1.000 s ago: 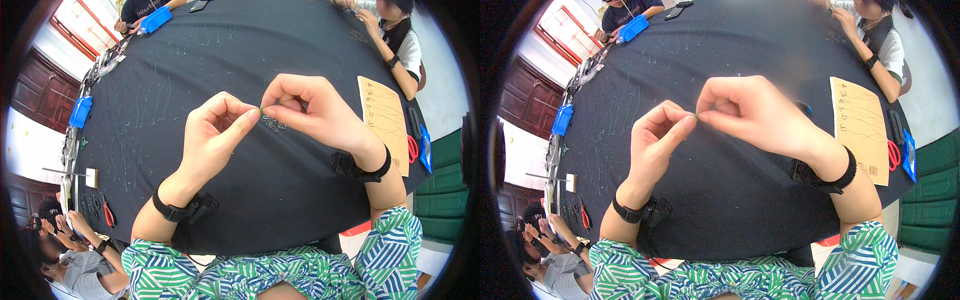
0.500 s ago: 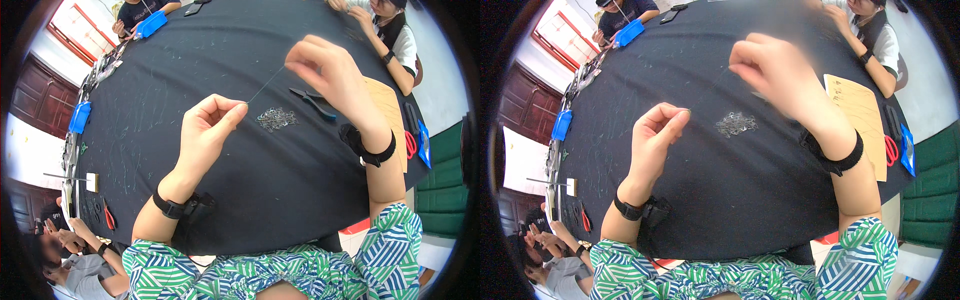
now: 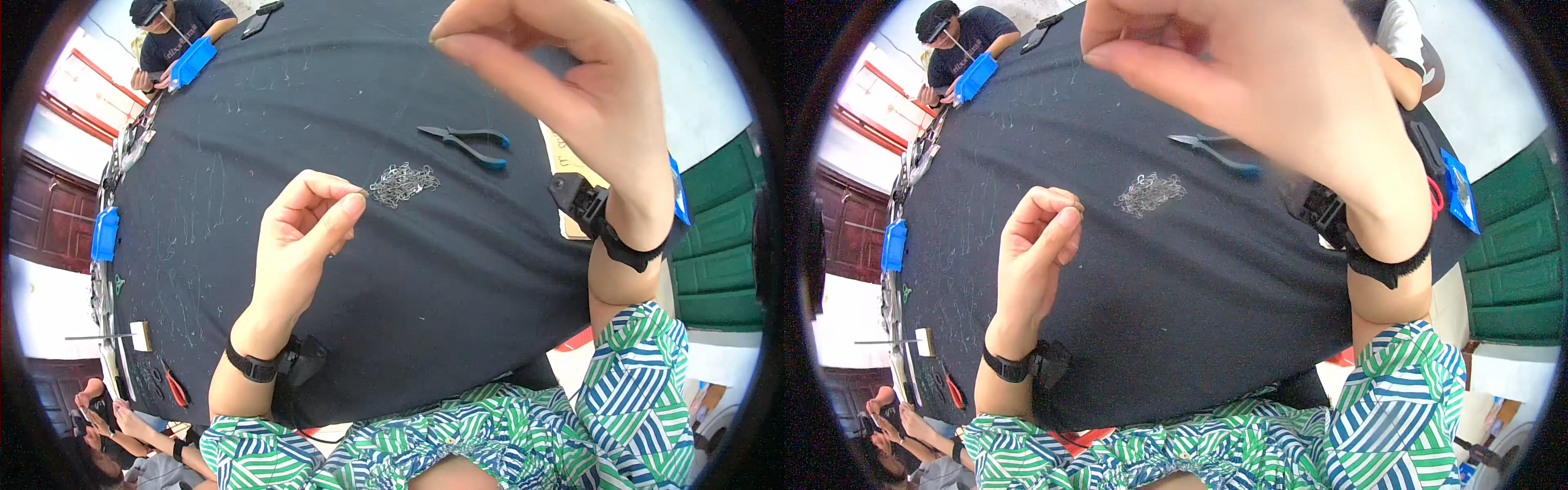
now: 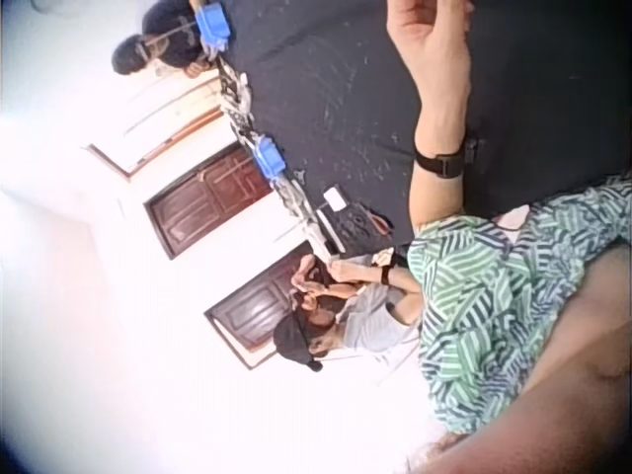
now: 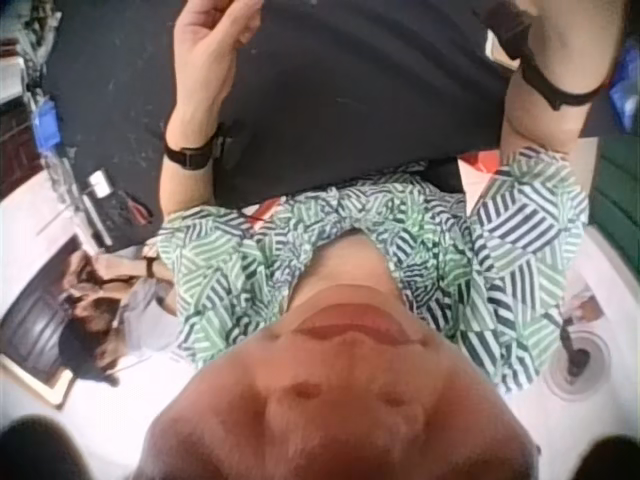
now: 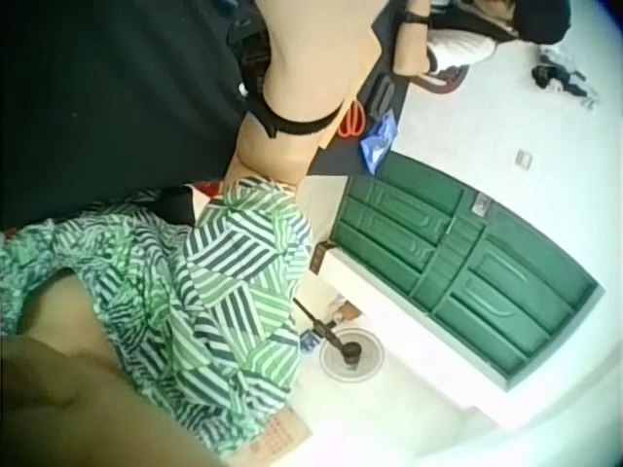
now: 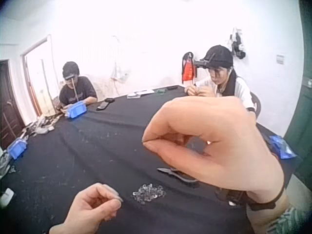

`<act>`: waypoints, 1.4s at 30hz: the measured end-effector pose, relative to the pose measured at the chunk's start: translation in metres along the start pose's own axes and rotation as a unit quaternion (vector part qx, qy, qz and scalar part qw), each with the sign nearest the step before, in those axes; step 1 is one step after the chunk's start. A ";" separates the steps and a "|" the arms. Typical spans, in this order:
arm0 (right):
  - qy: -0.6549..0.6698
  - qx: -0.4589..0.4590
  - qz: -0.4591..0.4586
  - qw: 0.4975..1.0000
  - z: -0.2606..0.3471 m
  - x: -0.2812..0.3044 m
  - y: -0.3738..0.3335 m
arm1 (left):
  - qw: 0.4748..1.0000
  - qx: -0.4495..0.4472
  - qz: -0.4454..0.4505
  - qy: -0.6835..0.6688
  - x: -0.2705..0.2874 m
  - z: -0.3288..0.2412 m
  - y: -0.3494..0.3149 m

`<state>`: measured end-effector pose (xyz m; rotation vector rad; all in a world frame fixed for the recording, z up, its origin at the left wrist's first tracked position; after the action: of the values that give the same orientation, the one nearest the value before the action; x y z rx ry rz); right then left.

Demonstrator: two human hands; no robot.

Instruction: The person threads a length of green line through a small metal component and then uses pliers to crimp a small metal sleeve onto the line.

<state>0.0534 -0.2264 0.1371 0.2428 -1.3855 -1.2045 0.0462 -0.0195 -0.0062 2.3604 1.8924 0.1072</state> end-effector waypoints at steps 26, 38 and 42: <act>0.070 0.042 0.022 0.996 0.022 -0.021 -0.015 | 0.988 0.072 0.113 -0.082 -0.033 0.014 -0.011; 0.067 0.022 0.040 0.997 0.023 -0.024 -0.017 | 0.996 0.004 0.086 -0.037 -0.033 0.014 -0.009; 0.070 0.015 0.047 0.996 0.025 -0.023 -0.014 | 0.993 0.011 0.097 -0.072 -0.033 0.010 -0.009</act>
<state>0.0317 -0.2028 0.1190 0.2743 -1.2807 -1.0692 0.0316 -0.0506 -0.0172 2.4871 1.6076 -0.0659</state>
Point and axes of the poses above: each hand's wrist, its own y-axis towards the middle knuckle, its own x-axis out of the back of the hand, z = x × y, the point moved 5 cm from there along y, towards the middle knuckle, and after that the axes turned 1 degree about -z, right-handed, at the moved point
